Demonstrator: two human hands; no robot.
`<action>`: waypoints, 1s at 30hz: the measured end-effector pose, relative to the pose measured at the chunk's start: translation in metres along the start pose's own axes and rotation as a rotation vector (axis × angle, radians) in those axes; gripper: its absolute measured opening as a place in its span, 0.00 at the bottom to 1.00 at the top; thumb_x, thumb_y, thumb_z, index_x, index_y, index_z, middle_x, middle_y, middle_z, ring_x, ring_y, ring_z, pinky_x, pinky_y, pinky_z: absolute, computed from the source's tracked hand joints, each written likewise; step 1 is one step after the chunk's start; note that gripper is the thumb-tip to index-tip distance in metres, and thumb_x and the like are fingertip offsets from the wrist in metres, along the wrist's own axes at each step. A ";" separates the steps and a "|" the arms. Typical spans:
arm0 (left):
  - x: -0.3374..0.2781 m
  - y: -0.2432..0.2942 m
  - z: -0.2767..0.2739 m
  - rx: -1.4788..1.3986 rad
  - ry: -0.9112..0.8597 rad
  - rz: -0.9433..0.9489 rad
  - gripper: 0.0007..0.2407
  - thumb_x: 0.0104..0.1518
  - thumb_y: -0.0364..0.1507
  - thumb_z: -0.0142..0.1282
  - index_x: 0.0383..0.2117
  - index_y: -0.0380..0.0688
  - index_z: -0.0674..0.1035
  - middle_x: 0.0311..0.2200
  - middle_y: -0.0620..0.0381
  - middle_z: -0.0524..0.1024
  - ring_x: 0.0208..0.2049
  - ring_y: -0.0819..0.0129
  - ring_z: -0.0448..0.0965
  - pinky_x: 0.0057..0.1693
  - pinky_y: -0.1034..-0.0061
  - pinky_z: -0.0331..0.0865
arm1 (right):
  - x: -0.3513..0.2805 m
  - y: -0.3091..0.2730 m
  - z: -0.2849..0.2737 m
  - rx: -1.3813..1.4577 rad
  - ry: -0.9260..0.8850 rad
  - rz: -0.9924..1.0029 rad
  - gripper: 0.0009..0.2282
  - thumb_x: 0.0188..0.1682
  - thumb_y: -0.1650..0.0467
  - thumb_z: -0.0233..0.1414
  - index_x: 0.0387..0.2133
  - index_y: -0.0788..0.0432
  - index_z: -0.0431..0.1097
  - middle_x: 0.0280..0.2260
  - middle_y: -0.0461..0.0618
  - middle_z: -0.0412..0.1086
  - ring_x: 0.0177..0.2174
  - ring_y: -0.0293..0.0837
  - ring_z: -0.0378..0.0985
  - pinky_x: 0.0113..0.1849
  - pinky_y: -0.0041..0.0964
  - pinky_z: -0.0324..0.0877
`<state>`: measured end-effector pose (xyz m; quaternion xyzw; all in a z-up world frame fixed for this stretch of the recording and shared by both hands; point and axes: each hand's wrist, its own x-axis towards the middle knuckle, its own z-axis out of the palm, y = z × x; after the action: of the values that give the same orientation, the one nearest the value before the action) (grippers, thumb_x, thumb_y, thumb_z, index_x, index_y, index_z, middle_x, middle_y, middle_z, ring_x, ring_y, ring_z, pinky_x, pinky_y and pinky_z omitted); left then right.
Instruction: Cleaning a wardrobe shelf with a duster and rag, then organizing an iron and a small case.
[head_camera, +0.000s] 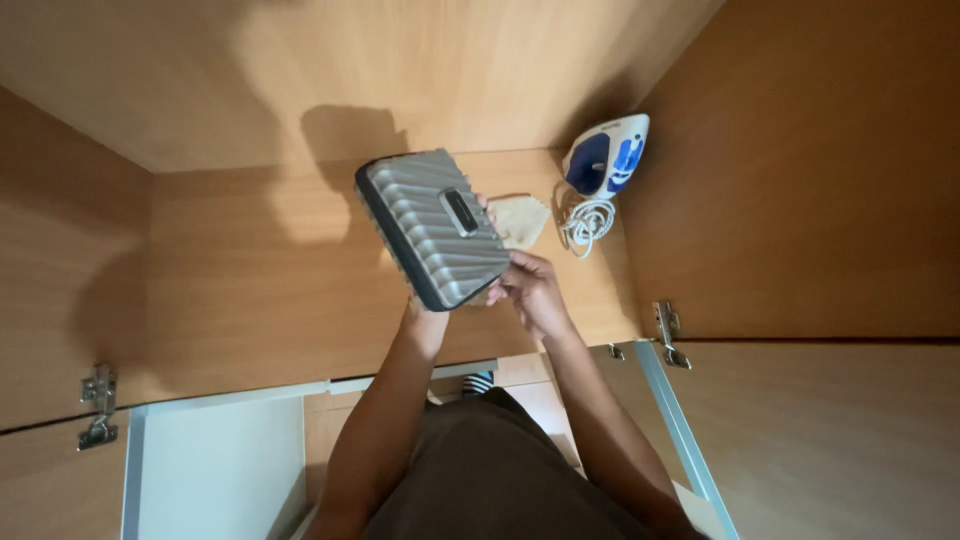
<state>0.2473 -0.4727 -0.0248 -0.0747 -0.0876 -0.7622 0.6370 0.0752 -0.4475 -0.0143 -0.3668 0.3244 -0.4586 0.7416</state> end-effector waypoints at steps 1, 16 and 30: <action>0.002 0.004 -0.001 0.001 -0.003 0.003 0.29 0.64 0.46 0.45 0.70 0.47 0.60 0.62 0.44 0.69 0.60 0.47 0.75 0.60 0.47 0.72 | 0.000 0.003 0.006 -0.002 -0.004 -0.001 0.08 0.54 0.80 0.45 0.40 0.70 0.73 0.28 0.54 0.74 0.26 0.44 0.77 0.32 0.38 0.75; -0.012 0.065 -0.004 0.326 0.371 0.306 0.33 0.61 0.58 0.47 0.64 0.47 0.67 0.54 0.57 0.74 0.54 0.62 0.74 0.59 0.63 0.72 | -0.010 0.010 0.087 -0.127 0.129 0.209 0.06 0.53 0.75 0.51 0.29 0.65 0.75 0.20 0.46 0.68 0.19 0.37 0.67 0.22 0.29 0.62; -0.043 0.077 0.002 1.254 0.116 0.158 0.40 0.42 0.34 0.78 0.63 0.39 0.64 0.55 0.52 0.72 0.59 0.61 0.71 0.64 0.64 0.69 | 0.017 -0.083 0.086 -0.148 0.194 0.014 0.08 0.55 0.72 0.53 0.26 0.64 0.72 0.19 0.45 0.66 0.17 0.36 0.63 0.20 0.29 0.57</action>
<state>0.3307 -0.4447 -0.0293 0.3479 -0.4771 -0.5195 0.6176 0.1152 -0.4676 0.0982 -0.3723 0.4302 -0.4614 0.6808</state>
